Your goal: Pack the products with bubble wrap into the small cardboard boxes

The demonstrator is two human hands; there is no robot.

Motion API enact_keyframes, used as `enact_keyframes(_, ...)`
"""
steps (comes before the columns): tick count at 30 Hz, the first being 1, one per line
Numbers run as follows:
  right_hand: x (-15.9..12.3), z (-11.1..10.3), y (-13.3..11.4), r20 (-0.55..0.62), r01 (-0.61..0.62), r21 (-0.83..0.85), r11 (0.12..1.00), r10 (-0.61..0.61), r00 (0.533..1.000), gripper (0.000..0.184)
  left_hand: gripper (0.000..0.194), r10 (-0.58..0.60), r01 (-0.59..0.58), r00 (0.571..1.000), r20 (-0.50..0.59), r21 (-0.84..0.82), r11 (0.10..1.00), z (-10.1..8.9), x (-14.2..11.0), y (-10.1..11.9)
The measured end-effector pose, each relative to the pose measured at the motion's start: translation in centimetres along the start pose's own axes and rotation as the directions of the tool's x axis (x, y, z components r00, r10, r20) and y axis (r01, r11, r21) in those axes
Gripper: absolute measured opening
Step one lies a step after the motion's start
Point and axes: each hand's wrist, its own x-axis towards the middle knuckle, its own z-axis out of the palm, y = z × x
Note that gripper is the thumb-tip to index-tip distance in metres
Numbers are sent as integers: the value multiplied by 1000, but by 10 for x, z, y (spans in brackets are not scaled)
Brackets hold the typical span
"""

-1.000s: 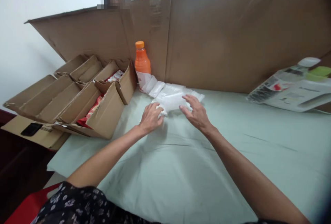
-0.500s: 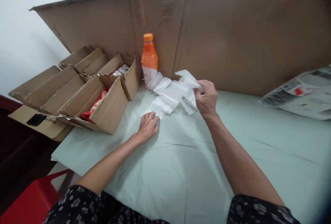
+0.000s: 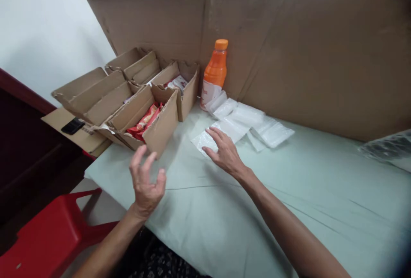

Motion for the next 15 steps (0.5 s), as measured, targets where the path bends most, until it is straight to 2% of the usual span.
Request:
enact_keyframes(2, 35, 7, -28, -51, 68, 20, 998, -67, 996, 68, 58, -91, 94, 994, -68, 39, 995, -16, 4, -10)
enact_keyframes(5, 98, 11, -64, -49, 196, -63, 979, -199, 979, 70, 60, -203, 205, 977, -64, 19, 979, -20, 6, -21)
enact_keyframes(7, 132, 9, -82, 19, 275, -126, 953, -275, 961, 54, 64, -258, 257, 964, -63, -30, 966, -18, 3, -29)
enact_keyframes(9, 150, 6, -95, 79, 342, -160, 926, -334, 939, 30, 67, -305, 299, 950, -65, -81, 951, -18, -5, -39)
enact_keyframes(10, 152, 4, -100, 99, 371, -167, 913, -359, 928, 22, 68, -327, 320, 943, -65, -103, 942, -20, -10, -45)
enact_keyframes(12, 138, -3, -113, 139, 427, -174, 887, -407, 903, 19, 72, -375, 363, 925, -60, -142, 921, -25, -20, -58)
enact_keyframes(15, 88, -21, -137, 216, 502, -169, 848, -465, 859, 20, 75, -437, 429, 899, -15, -157, 889, -31, -38, -73)
